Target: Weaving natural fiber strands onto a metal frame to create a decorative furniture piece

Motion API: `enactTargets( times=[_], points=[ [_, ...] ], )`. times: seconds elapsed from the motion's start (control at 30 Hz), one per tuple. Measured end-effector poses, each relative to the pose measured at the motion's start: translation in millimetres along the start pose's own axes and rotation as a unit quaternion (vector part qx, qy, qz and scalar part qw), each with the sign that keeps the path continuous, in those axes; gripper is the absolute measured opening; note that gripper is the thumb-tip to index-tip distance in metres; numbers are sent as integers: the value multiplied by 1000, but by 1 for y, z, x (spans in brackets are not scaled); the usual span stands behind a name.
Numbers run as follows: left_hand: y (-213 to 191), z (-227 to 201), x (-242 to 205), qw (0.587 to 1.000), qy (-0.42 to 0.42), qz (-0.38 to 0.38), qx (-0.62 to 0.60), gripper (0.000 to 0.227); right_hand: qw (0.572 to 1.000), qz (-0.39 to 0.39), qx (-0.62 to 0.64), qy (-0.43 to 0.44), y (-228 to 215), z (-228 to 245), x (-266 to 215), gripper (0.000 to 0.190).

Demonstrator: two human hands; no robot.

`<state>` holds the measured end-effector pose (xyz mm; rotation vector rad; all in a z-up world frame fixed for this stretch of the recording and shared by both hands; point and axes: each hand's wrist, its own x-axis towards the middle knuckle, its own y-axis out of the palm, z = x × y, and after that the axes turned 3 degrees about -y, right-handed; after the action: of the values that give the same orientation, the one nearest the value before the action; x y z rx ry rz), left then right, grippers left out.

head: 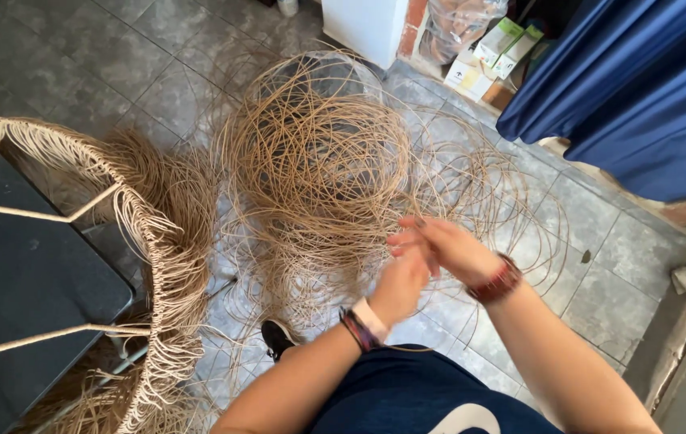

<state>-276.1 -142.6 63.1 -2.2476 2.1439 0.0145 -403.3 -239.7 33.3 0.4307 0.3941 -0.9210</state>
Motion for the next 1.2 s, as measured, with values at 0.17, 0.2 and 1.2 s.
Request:
enactTargets(
  times=[0.17, 0.2, 1.2],
  points=[
    [1, 77, -23, 958, -65, 153, 234, 19, 997, -19, 74, -24, 12, 6, 28, 28],
    [-6, 52, -6, 958, -66, 152, 233, 19, 997, -18, 74, -23, 8, 0, 24, 28],
    [-38, 37, 51, 941, -101, 57, -317, 31, 884, 223, -411, 11, -27, -23, -54, 27]
  ],
)
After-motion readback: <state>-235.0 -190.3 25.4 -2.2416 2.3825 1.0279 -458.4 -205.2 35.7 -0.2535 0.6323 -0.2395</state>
